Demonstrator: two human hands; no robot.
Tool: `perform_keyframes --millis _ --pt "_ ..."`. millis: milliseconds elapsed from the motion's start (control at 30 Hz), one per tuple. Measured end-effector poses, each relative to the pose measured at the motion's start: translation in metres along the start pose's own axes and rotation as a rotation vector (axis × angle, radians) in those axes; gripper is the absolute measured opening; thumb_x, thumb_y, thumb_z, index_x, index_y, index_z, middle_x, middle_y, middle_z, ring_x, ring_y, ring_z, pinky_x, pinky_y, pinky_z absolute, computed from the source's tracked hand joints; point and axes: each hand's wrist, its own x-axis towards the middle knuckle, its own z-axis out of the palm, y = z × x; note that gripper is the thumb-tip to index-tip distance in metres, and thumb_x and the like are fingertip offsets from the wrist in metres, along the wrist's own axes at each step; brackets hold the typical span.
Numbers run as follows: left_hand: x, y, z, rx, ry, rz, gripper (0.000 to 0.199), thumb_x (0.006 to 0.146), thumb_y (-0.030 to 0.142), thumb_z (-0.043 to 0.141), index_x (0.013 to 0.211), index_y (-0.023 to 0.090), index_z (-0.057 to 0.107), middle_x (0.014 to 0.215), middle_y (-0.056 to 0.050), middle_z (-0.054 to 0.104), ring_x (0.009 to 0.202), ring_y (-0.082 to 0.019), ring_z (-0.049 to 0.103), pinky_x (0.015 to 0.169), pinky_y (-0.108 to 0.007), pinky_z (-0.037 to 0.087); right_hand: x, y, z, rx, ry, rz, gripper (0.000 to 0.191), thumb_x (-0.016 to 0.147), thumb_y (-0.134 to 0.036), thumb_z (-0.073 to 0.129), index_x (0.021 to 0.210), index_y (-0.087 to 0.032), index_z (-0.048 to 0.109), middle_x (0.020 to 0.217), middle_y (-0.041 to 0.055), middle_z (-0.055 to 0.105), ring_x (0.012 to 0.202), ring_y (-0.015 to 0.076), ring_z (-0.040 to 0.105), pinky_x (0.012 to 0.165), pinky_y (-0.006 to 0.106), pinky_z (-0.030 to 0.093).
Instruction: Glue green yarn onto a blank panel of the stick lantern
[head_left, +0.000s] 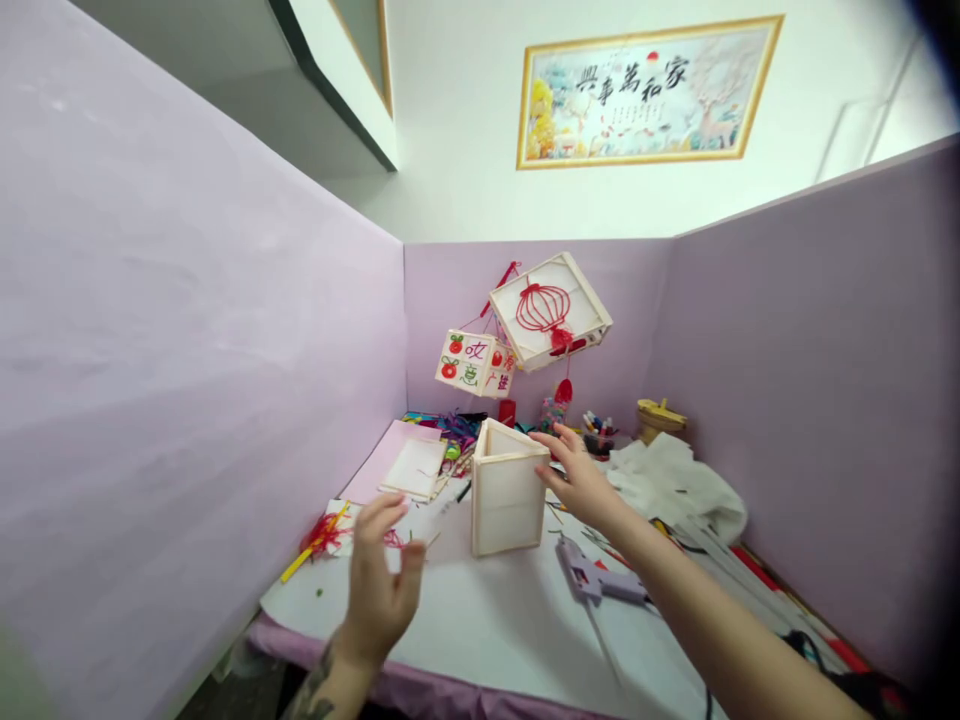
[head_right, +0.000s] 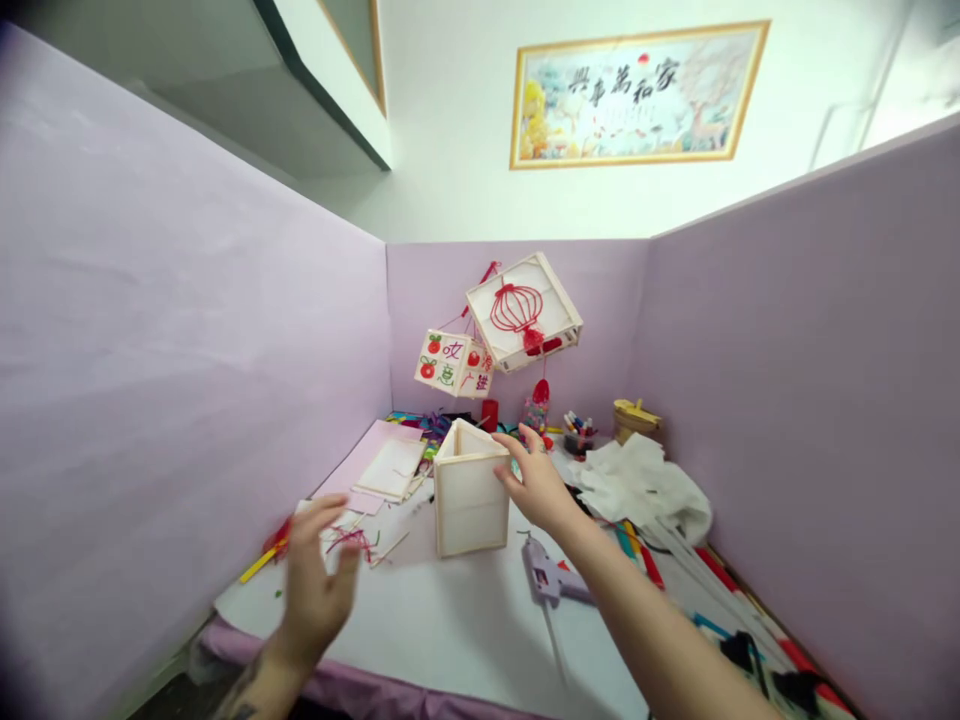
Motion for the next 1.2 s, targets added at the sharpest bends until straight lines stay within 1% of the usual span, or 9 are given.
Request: perform_keyframes --millis 267,400,533,667,800,867,933,1033,1200 --pt "-0.056 -0.045 0.018 0.076 -0.169 -0.064 0.027 0.09 0.033 0.049 0.106 0.019 0.065 0.108 -0.014 0.068 0.107 -0.028 0.063 0.093 -0.047 0.052 0.01 0.009 0.033 0.061 0.051 -0.029 0.029 0.089 -0.037 0.047 0.103 -0.021 0.068 0.126 0.0132 0.06 0.118 0.0272 0.057 0.099 0.048 0.046" --pt "-0.048 -0.039 0.013 -0.055 -0.269 -0.243 0.024 0.087 0.034 0.05 0.09 0.019 0.068 0.094 -0.011 0.07 0.094 -0.027 0.066 0.086 -0.043 0.054 0.006 -0.002 0.044 0.104 0.078 -0.057 0.028 0.091 -0.038 0.045 0.099 -0.021 0.066 0.11 0.0108 0.066 0.108 0.0253 0.061 0.096 0.046 0.047" --pt "-0.041 -0.039 0.012 -0.121 -0.254 -0.404 0.026 0.085 0.038 0.05 0.083 0.019 0.068 0.086 -0.01 0.07 0.085 -0.026 0.066 0.075 -0.038 0.054 0.01 -0.004 0.053 0.146 0.099 -0.074 0.029 0.092 -0.039 0.045 0.101 -0.02 0.064 0.111 0.0117 0.066 0.109 0.0257 0.06 0.098 0.047 0.046" --pt "-0.042 -0.045 0.012 -0.138 -0.226 -0.458 0.032 0.084 0.044 0.051 0.084 0.018 0.069 0.085 -0.009 0.071 0.078 -0.024 0.067 0.066 -0.034 0.053 0.003 -0.006 0.052 0.171 0.115 -0.055 0.044 0.09 -0.043 0.05 0.128 -0.02 0.053 0.13 0.0149 0.057 0.117 0.0267 0.057 0.099 0.049 0.046" --pt "-0.041 -0.047 0.008 -0.147 -0.186 -0.491 0.039 0.086 0.051 0.047 0.086 0.018 0.067 0.084 -0.008 0.07 0.08 -0.024 0.066 0.071 -0.035 0.053 -0.051 -0.011 0.024 0.295 0.195 0.093 0.056 0.093 -0.047 0.046 0.143 -0.023 0.036 0.144 0.0171 0.046 0.125 0.0274 0.054 0.092 0.045 0.053" --pt "-0.038 -0.046 0.007 -0.137 -0.18 -0.494 0.042 0.088 0.054 0.042 0.079 0.019 0.064 0.075 -0.006 0.067 0.075 -0.023 0.064 0.07 -0.035 0.052 -0.095 -0.009 0.001 0.277 0.19 0.118 0.041 0.094 -0.046 0.045 0.129 -0.025 0.052 0.129 0.0134 0.06 0.117 0.0264 0.06 0.09 0.041 0.054" --pt "-0.035 -0.043 0.01 -0.127 -0.195 -0.484 0.045 0.088 0.056 0.04 0.07 0.02 0.059 0.066 -0.004 0.061 0.068 -0.022 0.061 0.065 -0.034 0.049 -0.14 -0.003 -0.022 0.205 0.049 0.083 0.031 0.094 -0.045 0.046 0.106 -0.026 0.067 0.109 0.0101 0.069 0.101 0.0251 0.067 0.083 0.036 0.057" --pt "-0.031 -0.03 0.023 -0.126 -0.237 -0.454 0.037 0.084 0.054 0.048 0.071 0.02 0.057 0.068 -0.004 0.061 0.065 -0.022 0.06 0.06 -0.032 0.046 -0.197 0.007 -0.046 0.173 -0.094 0.117 0.034 0.093 -0.047 0.045 0.083 -0.026 0.07 0.084 0.0075 0.071 0.072 0.0213 0.068 0.064 0.03 0.056" --pt "-0.042 0.013 0.056 -0.183 -0.359 -0.348 0.031 0.083 0.046 0.053 0.09 0.019 0.065 0.088 -0.01 0.069 0.081 -0.025 0.065 0.067 -0.034 0.051 -0.235 0.013 -0.057 0.234 0.036 0.421 0.044 0.093 -0.056 0.037 0.074 -0.025 0.061 0.052 0.0001 0.057 0.046 0.017 0.055 0.047 0.028 0.045"
